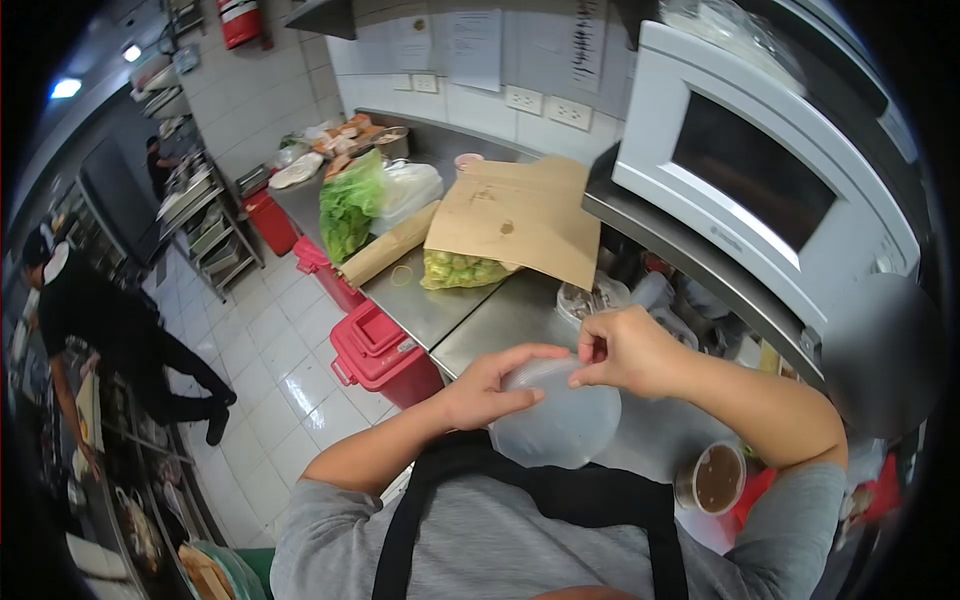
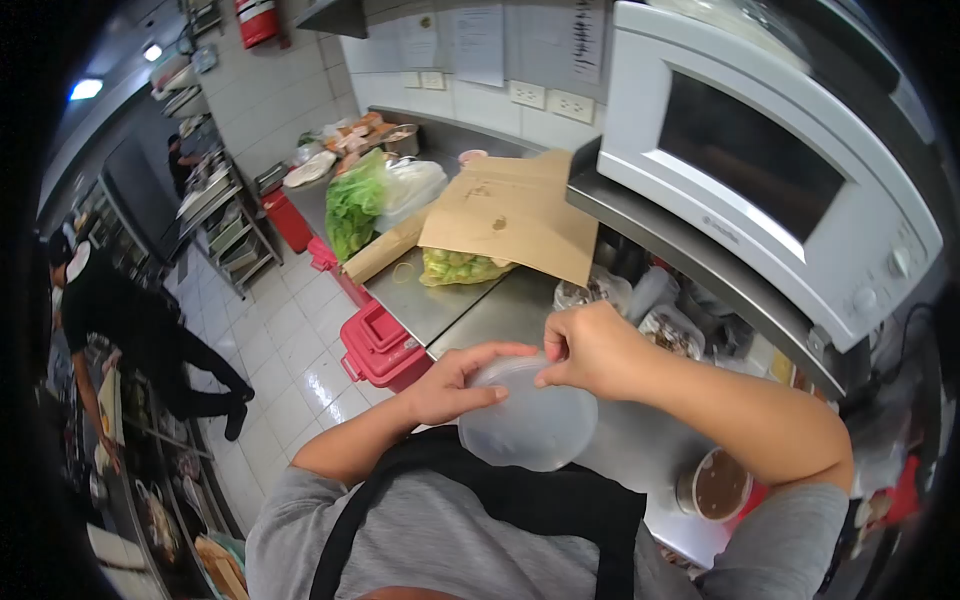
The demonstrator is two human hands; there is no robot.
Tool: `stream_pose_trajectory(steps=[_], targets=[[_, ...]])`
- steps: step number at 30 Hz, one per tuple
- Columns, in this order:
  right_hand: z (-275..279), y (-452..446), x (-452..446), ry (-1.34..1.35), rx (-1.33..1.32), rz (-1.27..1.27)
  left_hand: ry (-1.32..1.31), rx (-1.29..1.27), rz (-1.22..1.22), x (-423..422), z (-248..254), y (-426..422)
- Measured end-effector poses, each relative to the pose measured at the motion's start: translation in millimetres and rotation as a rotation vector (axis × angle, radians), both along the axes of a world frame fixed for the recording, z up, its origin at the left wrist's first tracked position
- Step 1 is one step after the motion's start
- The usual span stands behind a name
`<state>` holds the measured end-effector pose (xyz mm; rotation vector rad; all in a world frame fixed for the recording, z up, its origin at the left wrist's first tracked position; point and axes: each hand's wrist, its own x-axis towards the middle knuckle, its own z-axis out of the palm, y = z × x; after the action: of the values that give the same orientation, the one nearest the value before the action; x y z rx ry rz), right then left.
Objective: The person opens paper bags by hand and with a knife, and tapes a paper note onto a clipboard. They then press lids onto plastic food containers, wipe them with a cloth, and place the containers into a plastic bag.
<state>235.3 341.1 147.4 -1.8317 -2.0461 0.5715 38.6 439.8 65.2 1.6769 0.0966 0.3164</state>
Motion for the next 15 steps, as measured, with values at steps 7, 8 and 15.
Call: stream_pose_trajectory(steps=[7, 8, 15], targets=[[-14.1, -19.3, 12.3, 0.058, -0.2, -0.063, 0.052, -0.083, -0.084, 20.4, -25.2, -1.0], [-12.4, -24.0, 14.0, 0.085, -0.233, -0.06, 0.077, -0.103, -0.099, 24.0, -28.5, 2.3], [-15.8, -61.8, 15.1, 0.0, 0.123, -0.084, 0.168, -0.218, -0.274, 46.5, -14.2, -6.2]])
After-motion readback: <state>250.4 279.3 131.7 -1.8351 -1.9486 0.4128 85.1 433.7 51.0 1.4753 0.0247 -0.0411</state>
